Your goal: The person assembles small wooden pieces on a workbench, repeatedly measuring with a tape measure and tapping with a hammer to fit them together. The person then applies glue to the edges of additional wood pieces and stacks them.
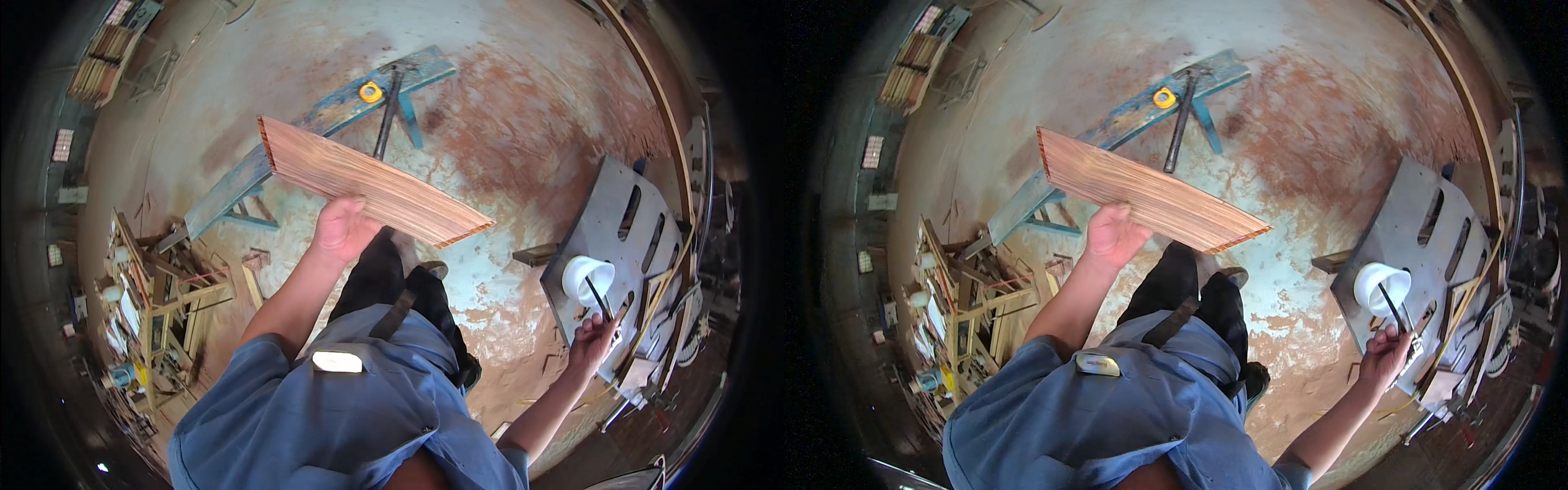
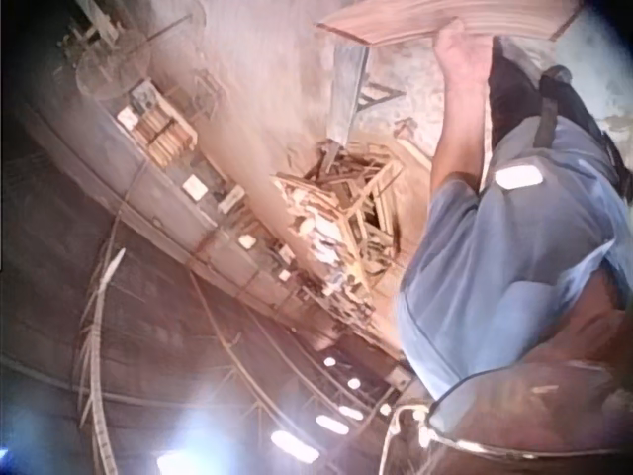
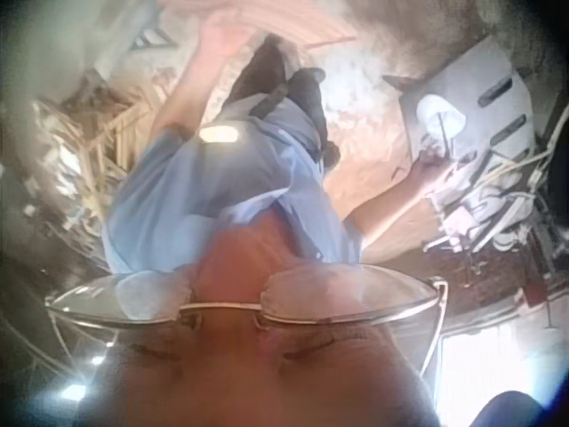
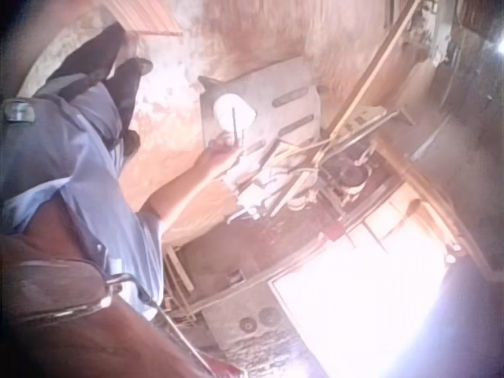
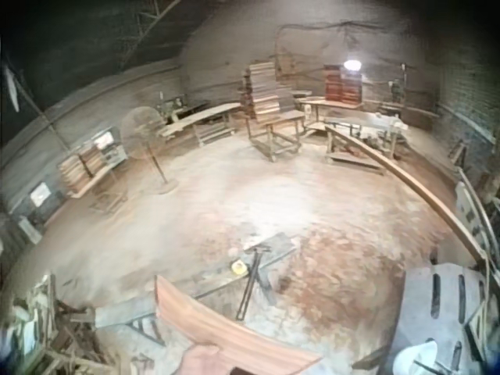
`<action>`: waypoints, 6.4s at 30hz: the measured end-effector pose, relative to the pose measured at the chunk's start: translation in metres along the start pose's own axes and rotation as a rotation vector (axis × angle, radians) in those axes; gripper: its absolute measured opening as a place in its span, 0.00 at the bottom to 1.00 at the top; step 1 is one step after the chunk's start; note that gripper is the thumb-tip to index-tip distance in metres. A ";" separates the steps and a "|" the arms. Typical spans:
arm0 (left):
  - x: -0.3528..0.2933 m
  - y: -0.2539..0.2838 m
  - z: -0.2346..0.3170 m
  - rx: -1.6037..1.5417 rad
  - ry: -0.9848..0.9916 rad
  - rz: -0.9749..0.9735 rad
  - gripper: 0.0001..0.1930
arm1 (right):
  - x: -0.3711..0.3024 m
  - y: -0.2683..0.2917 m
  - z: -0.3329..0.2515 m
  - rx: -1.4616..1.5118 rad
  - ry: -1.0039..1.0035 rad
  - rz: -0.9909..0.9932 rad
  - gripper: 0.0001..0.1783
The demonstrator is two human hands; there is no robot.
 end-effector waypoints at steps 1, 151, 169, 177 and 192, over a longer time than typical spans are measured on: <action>0.002 0.009 0.003 -0.005 0.007 0.012 0.33 | 0.006 0.008 0.004 0.037 -0.032 -0.005 0.20; -0.107 0.273 -0.177 2.292 0.308 -1.627 0.21 | -0.816 0.299 0.429 -0.259 0.231 1.629 0.17; -0.254 0.357 -0.242 2.308 0.417 -1.463 0.05 | -1.223 0.502 0.663 -0.021 -0.219 2.257 0.27; -0.386 0.410 -0.203 2.343 0.175 -1.627 0.16 | -1.334 0.630 0.691 -0.174 -0.273 2.203 0.35; -0.904 0.506 -0.167 1.434 0.758 -2.227 0.19 | -1.391 0.710 0.678 -0.459 -0.164 2.068 0.31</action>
Point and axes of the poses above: each hand's wrist, its own x-axis towards the middle knuckle, its own y-axis out of the back of the hand, z = x × y, the point moved 9 cm from there along x, towards the middle knuckle, and after that the axes turned 15 degrees about z, right-handed, at the moved point
